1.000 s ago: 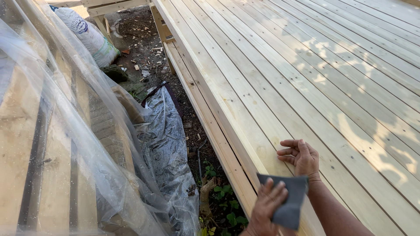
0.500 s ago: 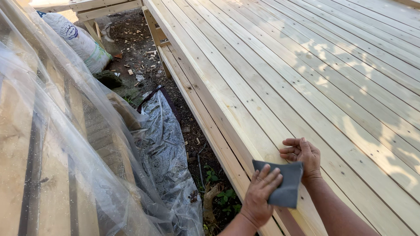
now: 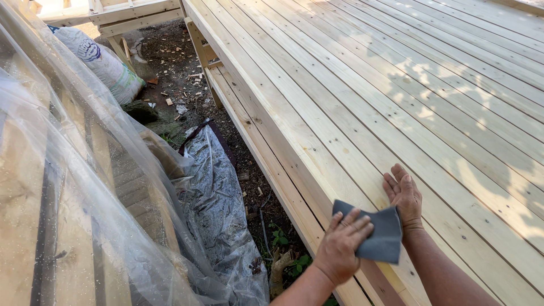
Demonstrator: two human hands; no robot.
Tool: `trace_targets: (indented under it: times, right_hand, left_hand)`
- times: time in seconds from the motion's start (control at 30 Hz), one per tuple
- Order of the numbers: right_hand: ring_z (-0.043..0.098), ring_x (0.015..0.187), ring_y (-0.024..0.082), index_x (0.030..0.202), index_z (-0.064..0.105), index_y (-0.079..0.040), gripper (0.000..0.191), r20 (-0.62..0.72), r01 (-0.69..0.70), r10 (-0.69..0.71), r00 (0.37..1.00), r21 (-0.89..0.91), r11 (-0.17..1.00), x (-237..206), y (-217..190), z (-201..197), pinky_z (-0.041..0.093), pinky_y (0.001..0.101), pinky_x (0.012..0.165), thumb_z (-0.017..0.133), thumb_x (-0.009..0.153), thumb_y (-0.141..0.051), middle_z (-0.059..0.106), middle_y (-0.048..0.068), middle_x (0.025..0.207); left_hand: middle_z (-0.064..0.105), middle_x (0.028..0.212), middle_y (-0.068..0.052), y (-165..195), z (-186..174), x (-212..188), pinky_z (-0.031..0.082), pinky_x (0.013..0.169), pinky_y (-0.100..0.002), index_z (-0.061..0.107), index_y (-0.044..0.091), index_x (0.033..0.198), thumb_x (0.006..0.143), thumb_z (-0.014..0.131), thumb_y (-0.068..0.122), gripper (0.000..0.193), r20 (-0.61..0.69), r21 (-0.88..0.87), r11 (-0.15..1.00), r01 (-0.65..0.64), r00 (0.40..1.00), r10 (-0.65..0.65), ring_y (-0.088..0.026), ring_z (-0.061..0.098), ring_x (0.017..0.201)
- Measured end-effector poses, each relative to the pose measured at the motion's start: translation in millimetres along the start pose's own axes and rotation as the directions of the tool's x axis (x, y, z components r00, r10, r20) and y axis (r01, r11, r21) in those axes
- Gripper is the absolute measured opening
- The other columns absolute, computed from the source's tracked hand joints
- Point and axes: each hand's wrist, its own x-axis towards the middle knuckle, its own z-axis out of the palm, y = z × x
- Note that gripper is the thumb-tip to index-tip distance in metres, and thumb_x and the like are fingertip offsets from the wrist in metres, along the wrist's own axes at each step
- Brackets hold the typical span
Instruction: The person sands the edges and surface of a large wooden slatted panel using a piece of sandpaper held by hand. They work along the frame rails and plank edges, moving around the panel to sand different sides and sections.
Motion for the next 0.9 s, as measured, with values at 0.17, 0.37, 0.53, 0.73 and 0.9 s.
trace_targets:
  times: [0.17, 0.37, 0.53, 0.73, 0.9]
  right_hand:
    - [0.035, 0.15, 0.031, 0.145, 0.059, -0.015, 0.048, 0.183, 0.232, -0.206, 0.961, -0.942, 0.244, 4, 20, 7, 0.029, 0.0429, 0.121, 0.046, 0.098, -0.012, 0.039, 0.007, 0.164]
    - [0.038, 0.15, 0.023, 0.139, 0.063, -0.014, 0.046, 0.279, 0.313, -0.233, 0.931, -0.942, 0.12, 32, 26, 10, 0.031, 0.0403, 0.123, 0.047, 0.097, -0.004, 0.05, 0.004, 0.157]
    - [0.042, 0.148, 0.023, 0.133, 0.067, -0.014, 0.046, 0.241, 0.287, -0.239, 0.941, -0.941, 0.181, 38, 15, 14, 0.033, 0.038, 0.122, 0.044, 0.096, 0.0, 0.055, 0.003, 0.153]
    - [0.043, 0.146, 0.025, 0.134, 0.067, -0.013, 0.05, 0.229, 0.271, -0.234, 0.945, -0.948, 0.165, 32, 6, 31, 0.034, 0.0391, 0.119, 0.045, 0.091, 0.002, 0.056, 0.004, 0.151]
    - [0.043, 0.145, 0.026, 0.134, 0.066, -0.01, 0.049, 0.268, 0.314, -0.263, 0.927, -0.938, 0.148, 42, 1, 34, 0.035, 0.0401, 0.118, 0.048, 0.09, 0.001, 0.055, 0.007, 0.151]
  left_hand:
    - [0.051, 0.154, -0.011, -102, -64, 71, 0.015, 0.127, -0.049, 0.06, 0.007, 0.139, 0.096, 0.057, 0.009, 0.042, -0.227, 0.063, 0.97, 0.236, 0.95, -0.216, -0.031, 0.029, 0.154]
    - [0.05, 0.158, -0.014, -41, -27, 26, 0.015, 0.13, -0.051, 0.059, 0.002, 0.143, 0.097, 0.052, 0.001, 0.046, -0.044, 0.121, 0.992, 0.026, 0.999, -0.021, -0.031, 0.03, 0.158]
    - [0.051, 0.157, -0.01, -109, -40, 66, 0.017, 0.131, -0.049, 0.06, 0.008, 0.141, 0.097, 0.059, 0.008, 0.044, -0.128, 0.097, 0.987, 0.129, 0.985, -0.116, -0.028, 0.03, 0.156]
    - [0.047, 0.156, -0.011, -142, -82, 105, 0.019, 0.127, -0.05, 0.058, 0.004, 0.141, 0.09, 0.063, 0.003, 0.051, -0.257, 0.097, 0.954, 0.283, 0.933, -0.251, -0.032, 0.029, 0.153]
    - [0.054, 0.153, -0.012, -76, -36, 45, 0.016, 0.127, -0.05, 0.061, 0.005, 0.139, 0.089, 0.058, -0.002, 0.05, -0.013, -0.09, 0.995, 0.041, 0.999, -0.042, -0.029, 0.034, 0.154]
